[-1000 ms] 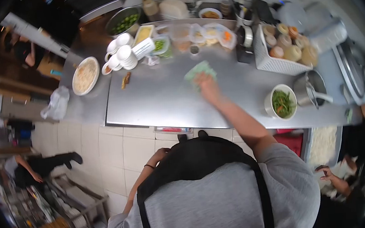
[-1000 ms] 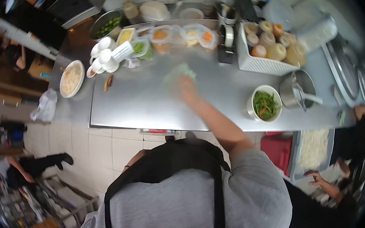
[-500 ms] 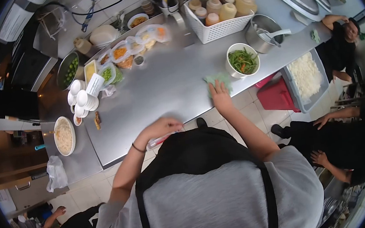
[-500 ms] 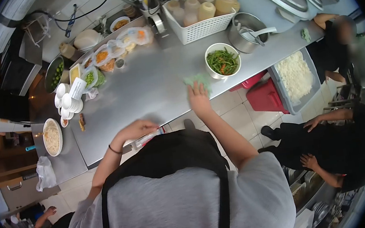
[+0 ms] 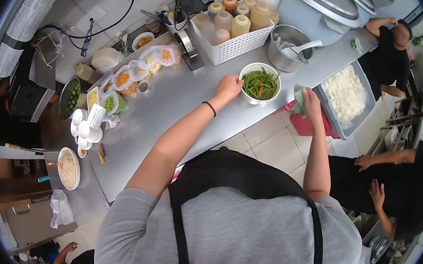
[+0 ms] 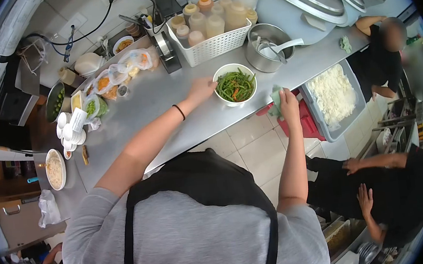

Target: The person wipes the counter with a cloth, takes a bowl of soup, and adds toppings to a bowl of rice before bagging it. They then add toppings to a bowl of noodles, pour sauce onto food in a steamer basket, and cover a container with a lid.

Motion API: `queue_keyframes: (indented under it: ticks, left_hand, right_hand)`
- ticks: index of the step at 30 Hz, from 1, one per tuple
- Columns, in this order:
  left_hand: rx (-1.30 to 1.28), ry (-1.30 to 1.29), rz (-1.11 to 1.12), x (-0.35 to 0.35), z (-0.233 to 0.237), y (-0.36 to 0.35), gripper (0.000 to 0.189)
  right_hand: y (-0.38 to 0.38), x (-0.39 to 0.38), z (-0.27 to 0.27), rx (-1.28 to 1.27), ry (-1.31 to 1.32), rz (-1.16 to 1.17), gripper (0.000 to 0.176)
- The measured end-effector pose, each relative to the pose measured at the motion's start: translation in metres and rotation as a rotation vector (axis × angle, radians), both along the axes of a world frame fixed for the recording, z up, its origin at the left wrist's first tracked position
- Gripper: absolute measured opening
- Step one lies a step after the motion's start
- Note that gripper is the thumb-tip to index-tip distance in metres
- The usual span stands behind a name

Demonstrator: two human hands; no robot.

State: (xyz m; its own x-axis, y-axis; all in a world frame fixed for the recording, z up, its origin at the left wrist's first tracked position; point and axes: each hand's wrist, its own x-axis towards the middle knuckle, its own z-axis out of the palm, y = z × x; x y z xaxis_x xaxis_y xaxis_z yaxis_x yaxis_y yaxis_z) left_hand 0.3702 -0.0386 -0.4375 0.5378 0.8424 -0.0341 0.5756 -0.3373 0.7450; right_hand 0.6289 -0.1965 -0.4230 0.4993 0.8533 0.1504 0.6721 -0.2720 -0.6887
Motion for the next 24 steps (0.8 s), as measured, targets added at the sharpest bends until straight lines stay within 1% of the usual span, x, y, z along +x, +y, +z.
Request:
queue_keyframes:
  ticks: [1, 2, 4, 5, 7, 8, 10, 12, 13, 15, 16, 17, 18, 19, 20, 21, 23, 24]
  left_hand:
    - [0.061, -0.015, 0.049, 0.001, -0.004, 0.001, 0.025]
    - [0.058, -0.008, 0.065, -0.004, -0.009, 0.004, 0.025]
    - [-0.056, -0.011, 0.006, -0.028, -0.017, 0.011, 0.021]
    - [-0.059, -0.005, 0.038, -0.043, -0.009, 0.008, 0.021]
    - [-0.141, 0.016, 0.044, -0.075, 0.010, 0.001, 0.020]
    - [-0.229, 0.040, 0.087, -0.090, 0.020, -0.003, 0.018]
    - [-0.216, 0.055, 0.133, -0.119, 0.025, -0.008, 0.016]
    - [-0.202, 0.067, 0.177, -0.145, 0.027, -0.013, 0.015]
    - [-0.201, 0.114, 0.210, -0.157, 0.028, -0.015, 0.017]
    - [-0.201, 0.159, 0.277, -0.182, 0.030, -0.025, 0.018]
    - [-0.226, 0.090, 0.371, -0.194, 0.029, -0.032, 0.017]
    - [-0.249, 0.020, 0.463, -0.206, 0.028, -0.039, 0.017]
    - [-0.249, 0.016, 0.490, -0.217, 0.027, -0.047, 0.017]
    - [-0.253, -0.039, 0.587, -0.230, 0.023, -0.055, 0.016]
    - [-0.257, -0.094, 0.682, -0.243, 0.019, -0.063, 0.016]
    - [-0.257, -0.096, 0.702, -0.255, 0.015, -0.072, 0.016]
    - [-0.297, -0.204, 0.800, -0.278, 0.010, -0.089, 0.016]
    - [-0.296, -0.208, 0.814, -0.290, 0.010, -0.096, 0.016]
  right_hand:
    - [0.018, 0.002, -0.001, 0.046, 0.013, 0.060, 0.025]
    - [0.037, 0.003, -0.003, 0.043, 0.019, 0.076, 0.025]
    - [0.080, -0.005, -0.008, -0.045, 0.112, 0.240, 0.028]
    - [0.100, -0.019, -0.005, -0.028, 0.092, 0.369, 0.027]
    - [0.141, -0.061, -0.001, -0.017, 0.089, 0.646, 0.025]
    - [0.158, -0.089, 0.000, -0.029, 0.105, 0.793, 0.026]
    - [0.181, -0.155, 0.004, -0.083, 0.180, 1.063, 0.026]
    - [0.192, -0.215, 0.001, -0.112, 0.077, 1.299, 0.028]
    - [0.196, -0.237, -0.001, -0.112, 0.076, 1.335, 0.028]
    - [0.199, -0.275, -0.003, -0.131, -0.194, 1.374, 0.029]
    - [0.198, -0.285, 0.000, -0.125, -0.199, 1.406, 0.029]
    - [0.196, -0.291, 0.007, -0.137, -0.164, 1.351, 0.027]
    - [0.194, -0.295, 0.013, -0.150, -0.129, 1.293, 0.025]
    - [0.192, -0.297, 0.022, -0.149, -0.131, 1.318, 0.025]
    - [0.190, -0.297, 0.030, -0.237, -0.191, 1.271, 0.026]
    - [0.188, -0.295, 0.032, -0.325, -0.250, 1.218, 0.027]
    - [0.185, -0.280, 0.028, -0.367, -0.253, 1.282, 0.027]
    - [0.185, -0.275, 0.026, -0.411, -0.255, 1.326, 0.026]
